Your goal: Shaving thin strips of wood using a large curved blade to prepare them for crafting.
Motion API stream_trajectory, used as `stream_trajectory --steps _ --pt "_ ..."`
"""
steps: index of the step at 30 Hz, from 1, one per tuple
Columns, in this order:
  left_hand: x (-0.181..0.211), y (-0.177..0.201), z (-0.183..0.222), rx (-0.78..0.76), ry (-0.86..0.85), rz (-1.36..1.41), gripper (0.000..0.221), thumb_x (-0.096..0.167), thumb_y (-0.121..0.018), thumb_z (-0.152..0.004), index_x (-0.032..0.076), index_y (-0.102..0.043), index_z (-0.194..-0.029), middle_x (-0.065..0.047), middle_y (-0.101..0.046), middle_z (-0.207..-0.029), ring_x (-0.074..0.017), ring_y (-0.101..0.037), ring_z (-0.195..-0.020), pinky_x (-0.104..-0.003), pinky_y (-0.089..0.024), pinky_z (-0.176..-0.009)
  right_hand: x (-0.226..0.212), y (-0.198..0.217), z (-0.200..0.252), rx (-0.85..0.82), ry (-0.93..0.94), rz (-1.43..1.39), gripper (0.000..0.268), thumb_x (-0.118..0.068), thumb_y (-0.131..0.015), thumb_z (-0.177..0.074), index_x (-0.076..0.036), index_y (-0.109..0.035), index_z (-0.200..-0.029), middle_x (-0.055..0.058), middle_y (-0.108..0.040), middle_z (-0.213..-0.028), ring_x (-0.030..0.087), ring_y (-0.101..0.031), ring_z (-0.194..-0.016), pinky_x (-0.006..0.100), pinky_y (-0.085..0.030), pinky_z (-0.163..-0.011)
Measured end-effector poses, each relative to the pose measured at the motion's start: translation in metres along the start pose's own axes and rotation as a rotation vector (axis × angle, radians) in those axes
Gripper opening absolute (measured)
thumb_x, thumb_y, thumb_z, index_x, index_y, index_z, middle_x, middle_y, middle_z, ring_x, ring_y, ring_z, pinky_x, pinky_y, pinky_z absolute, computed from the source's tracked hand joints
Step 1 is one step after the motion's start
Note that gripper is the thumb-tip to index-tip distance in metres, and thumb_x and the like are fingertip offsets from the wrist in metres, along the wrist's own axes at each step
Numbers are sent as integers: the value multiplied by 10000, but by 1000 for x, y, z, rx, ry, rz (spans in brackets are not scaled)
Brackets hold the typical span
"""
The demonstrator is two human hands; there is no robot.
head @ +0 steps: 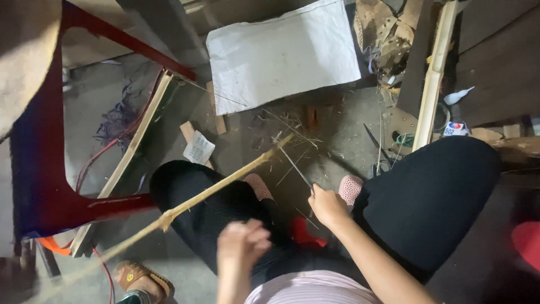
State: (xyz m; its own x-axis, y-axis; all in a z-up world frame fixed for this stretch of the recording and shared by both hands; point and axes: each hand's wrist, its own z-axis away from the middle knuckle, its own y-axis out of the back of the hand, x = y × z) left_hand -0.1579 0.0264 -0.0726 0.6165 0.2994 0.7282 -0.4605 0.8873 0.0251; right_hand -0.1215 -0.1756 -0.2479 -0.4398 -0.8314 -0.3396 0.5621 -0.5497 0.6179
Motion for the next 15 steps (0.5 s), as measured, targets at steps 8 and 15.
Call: stream_trajectory --steps 8,15 --pt "1 -25 -103 60 -1410 -1281 432 119 -780 -764 13 -599 -1142 -246 -516 -1427 -439 -564 -1239 -503 -463 -1057 -13 10 15 -79 7 -21 239 -307 -377 -1028 -178 -550 -1130 163 -703 -1103 399 -677 -981 545 -508 -880" --pt "-20 -5 -200 -49 -993 -1966 166 168 -699 -836 198 -772 -982 -90 -730 -727 -310 -736 -739 -423 -546 -648 -15 6 24 -40 13 -88 496 -308 -465 -1009 -149 -573 -1467 228 -734 -1206 369 -715 -1149 529 -590 -923"
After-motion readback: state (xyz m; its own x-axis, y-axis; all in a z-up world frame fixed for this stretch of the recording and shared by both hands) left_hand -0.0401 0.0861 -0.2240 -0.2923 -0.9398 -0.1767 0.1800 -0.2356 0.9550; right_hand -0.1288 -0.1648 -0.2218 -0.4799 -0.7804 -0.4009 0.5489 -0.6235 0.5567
